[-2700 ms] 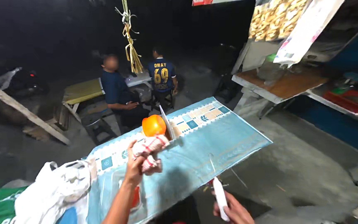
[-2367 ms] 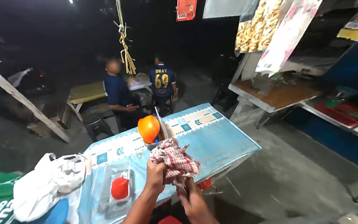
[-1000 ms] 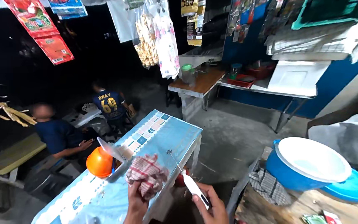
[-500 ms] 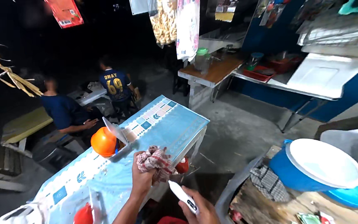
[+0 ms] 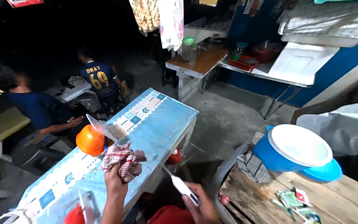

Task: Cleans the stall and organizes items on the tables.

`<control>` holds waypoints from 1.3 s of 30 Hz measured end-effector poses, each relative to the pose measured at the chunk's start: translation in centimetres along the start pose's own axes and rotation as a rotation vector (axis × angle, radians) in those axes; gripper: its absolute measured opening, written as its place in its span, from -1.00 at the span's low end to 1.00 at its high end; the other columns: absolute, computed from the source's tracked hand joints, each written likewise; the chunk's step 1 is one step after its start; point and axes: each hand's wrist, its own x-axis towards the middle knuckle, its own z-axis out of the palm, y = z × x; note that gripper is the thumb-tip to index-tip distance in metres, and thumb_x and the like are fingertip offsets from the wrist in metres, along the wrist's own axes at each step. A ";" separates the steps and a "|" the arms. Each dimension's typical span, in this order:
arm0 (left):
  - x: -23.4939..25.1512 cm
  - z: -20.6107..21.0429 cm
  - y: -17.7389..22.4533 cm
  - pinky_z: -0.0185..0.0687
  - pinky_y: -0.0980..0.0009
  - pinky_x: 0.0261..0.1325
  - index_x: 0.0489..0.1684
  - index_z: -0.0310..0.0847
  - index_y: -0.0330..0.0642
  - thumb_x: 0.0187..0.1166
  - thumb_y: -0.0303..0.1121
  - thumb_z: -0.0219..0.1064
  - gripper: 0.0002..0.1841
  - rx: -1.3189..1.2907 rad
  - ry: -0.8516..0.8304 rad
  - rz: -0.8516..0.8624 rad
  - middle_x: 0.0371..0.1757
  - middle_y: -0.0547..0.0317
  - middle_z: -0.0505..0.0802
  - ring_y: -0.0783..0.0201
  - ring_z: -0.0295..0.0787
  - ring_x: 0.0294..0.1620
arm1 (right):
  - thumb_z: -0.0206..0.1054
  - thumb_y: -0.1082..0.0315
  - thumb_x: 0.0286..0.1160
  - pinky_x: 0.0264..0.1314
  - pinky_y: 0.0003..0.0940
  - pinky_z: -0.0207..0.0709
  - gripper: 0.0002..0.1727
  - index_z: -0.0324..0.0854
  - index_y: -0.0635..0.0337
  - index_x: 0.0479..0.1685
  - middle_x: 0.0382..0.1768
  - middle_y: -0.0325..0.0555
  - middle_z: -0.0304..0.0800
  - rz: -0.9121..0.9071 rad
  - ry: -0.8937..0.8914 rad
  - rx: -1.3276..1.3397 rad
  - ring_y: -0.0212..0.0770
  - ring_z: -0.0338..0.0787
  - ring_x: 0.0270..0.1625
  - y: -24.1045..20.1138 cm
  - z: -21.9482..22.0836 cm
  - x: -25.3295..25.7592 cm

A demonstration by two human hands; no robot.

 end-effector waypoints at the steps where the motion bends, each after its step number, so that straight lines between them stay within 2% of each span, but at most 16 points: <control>1: -0.3 -0.4 0.1 0.90 0.17 -0.11 0.25 0.45 -0.29 0.69 -0.50 0.03 -0.74 -0.008 -0.013 -0.014 -0.17 -0.02 0.90 0.18 0.92 -0.19 | 0.40 0.36 0.56 -0.02 -0.35 0.83 -0.56 0.54 0.29 0.39 0.01 -0.14 0.87 -0.039 0.068 -0.004 -0.34 0.87 -0.07 -0.4 -0.2 0.2; 4: -3.1 0.0 0.1 0.90 0.22 -0.23 0.12 0.50 -0.25 0.57 -0.48 0.10 -0.76 -0.041 -0.121 -0.096 -0.26 0.04 0.92 0.22 0.92 -0.29 | 0.24 0.16 0.73 -0.24 -0.50 0.74 -0.51 0.37 0.14 0.54 0.02 -0.20 0.80 -0.203 0.199 0.012 -0.40 0.79 -0.22 -1.1 -0.5 0.8; 6: -6.0 1.1 -0.7 0.90 0.17 -0.17 0.14 0.53 -0.24 0.30 -0.32 0.50 -0.55 -0.095 -0.276 -0.198 -0.22 0.02 0.93 0.18 0.93 -0.25 | 0.15 0.07 0.80 -0.29 -0.49 0.70 -0.52 0.30 0.05 0.57 0.02 -0.23 0.79 -0.205 0.162 0.008 -0.43 0.77 -0.26 -0.9 0.7 0.9; 7: -7.7 1.9 -1.2 0.89 0.16 -0.10 0.18 0.55 -0.23 0.12 -0.23 0.71 -0.38 -0.094 -0.350 -0.259 -0.17 0.04 0.93 0.18 0.93 -0.19 | 0.17 0.14 0.79 -0.25 -0.37 0.78 -0.53 0.34 0.22 0.51 -0.03 -0.12 0.81 -0.181 0.081 -0.057 -0.35 0.81 -0.25 -0.7 1.5 0.7; 8: -9.5 3.0 -1.8 0.89 0.16 -0.04 0.20 0.57 -0.23 0.03 -0.31 0.75 -0.33 -0.061 -0.402 -0.309 -0.13 0.05 0.93 0.19 0.93 -0.15 | 0.23 0.23 0.73 -0.11 -0.20 0.83 -0.53 0.41 0.39 0.44 -0.06 0.02 0.85 -0.131 -0.065 -0.145 -0.23 0.88 -0.17 -0.4 2.0 0.5; 10: -11.5 4.7 -3.1 0.90 0.10 0.08 0.36 0.42 -0.39 0.07 -0.63 0.62 -0.28 0.123 -0.387 -0.366 -0.03 -0.09 0.91 0.09 0.93 -0.05 | 0.27 0.31 0.61 0.18 0.07 0.74 -0.60 0.61 0.52 0.20 -0.07 0.23 0.87 0.045 -0.338 -0.329 0.05 0.90 0.03 -0.4 2.4 0.4; 11: -11.5 5.2 -3.8 0.90 0.04 0.05 0.33 0.45 -0.45 0.11 -0.68 0.56 -0.34 0.178 -0.310 -0.386 -0.05 -0.18 0.90 0.02 0.93 -0.08 | 0.21 0.24 0.64 0.18 0.14 0.70 -0.60 0.66 0.51 0.07 -0.13 0.27 0.85 0.138 -0.424 -0.412 0.13 0.88 0.03 -0.2 2.4 0.7; 14: -11.0 4.5 -4.7 0.91 0.02 -0.01 0.22 0.52 -0.50 0.24 -0.68 0.48 -0.51 0.212 -0.186 -0.360 -0.11 -0.25 0.90 -0.03 0.94 -0.14 | 0.11 0.08 0.74 0.23 0.20 0.65 -0.45 0.50 0.53 0.25 -0.04 0.33 0.79 0.286 -0.592 -0.486 0.21 0.84 0.11 -0.5 2.2 2.0; 16: -10.8 4.2 -4.4 0.92 0.05 -0.01 0.19 0.54 -0.50 0.27 -0.70 0.46 -0.55 0.216 -0.169 -0.324 -0.11 -0.23 0.91 0.00 0.94 -0.14 | 0.15 0.04 0.71 0.21 0.19 0.66 -0.45 0.57 0.48 0.19 -0.06 0.30 0.81 0.273 -0.574 -0.465 0.19 0.85 0.08 -0.3 2.5 2.1; 19: -10.5 4.1 -4.1 0.91 0.10 -0.02 0.09 0.63 -0.50 0.31 -0.65 0.45 -0.65 0.257 -0.175 -0.260 -0.16 -0.18 0.92 0.05 0.94 -0.16 | 0.21 0.04 0.69 0.23 0.15 0.69 -0.44 0.51 0.39 0.38 -0.04 0.19 0.85 0.247 -0.469 -0.357 0.08 0.87 0.08 0.4 2.7 2.1; 24: -10.2 3.4 -4.6 0.90 0.24 0.11 0.10 0.63 -0.43 0.05 -0.58 0.65 -0.46 0.361 -0.434 -0.020 -0.11 0.06 0.94 0.24 0.93 -0.08 | 0.43 0.27 0.57 -0.36 -0.27 0.79 -0.64 0.58 0.17 0.27 -0.23 -0.19 0.87 0.157 -0.131 0.092 -0.32 0.84 -0.35 1.6 2.1 0.8; 27: -10.0 3.5 -5.8 0.88 0.16 0.19 0.27 0.54 -0.48 0.08 -0.61 0.67 -0.35 0.349 -0.371 -0.043 -0.01 -0.05 0.92 0.16 0.92 0.01 | 0.19 0.24 0.74 -0.59 -0.35 0.58 -0.66 0.44 0.21 0.33 -0.40 -0.18 0.69 0.193 0.072 0.234 -0.33 0.61 -0.58 0.8 1.6 1.0; 30: -9.9 2.7 -6.7 0.89 0.06 0.11 0.35 0.50 -0.47 0.36 -0.57 0.54 -0.46 0.292 -0.190 -0.158 0.00 -0.16 0.90 0.05 0.93 -0.02 | 0.07 0.00 0.82 -0.61 -0.48 0.51 -0.57 0.36 0.16 0.36 -0.44 -0.25 0.65 0.020 0.196 0.303 -0.40 0.56 -0.59 0.7 0.6 1.1; 33: -9.7 2.5 -6.0 0.89 0.08 0.14 0.40 0.46 -0.44 0.35 -0.58 0.55 -0.42 0.286 -0.179 -0.164 0.05 -0.16 0.89 0.05 0.92 0.02 | -0.01 -0.26 0.77 -0.58 -0.53 0.55 -0.43 0.42 0.02 0.35 -0.41 -0.28 0.69 -0.152 0.288 0.326 -0.43 0.62 -0.55 0.6 -0.5 1.0; 36: -10.8 5.5 -5.1 0.90 0.12 0.10 0.38 0.42 -0.44 0.33 -0.59 0.54 -0.41 0.236 -0.252 -0.170 0.00 -0.11 0.89 0.11 0.91 -0.02 | -0.14 -0.18 0.87 -0.57 -0.43 0.58 -0.38 0.44 0.21 0.36 -0.45 -0.24 0.72 -0.045 0.147 0.210 -0.39 0.64 -0.56 1.0 -1.3 0.8; 39: -12.6 9.9 -5.0 0.88 0.14 0.19 0.40 0.43 -0.42 0.22 -0.47 0.68 -0.30 0.289 -0.486 -0.231 0.02 -0.06 0.90 0.13 0.91 0.02 | -0.11 0.04 0.89 -0.12 -0.05 0.75 -0.46 0.61 0.27 0.33 -0.34 -0.02 0.81 0.192 -0.193 -0.202 -0.15 0.83 -0.28 0.7 -2.0 0.9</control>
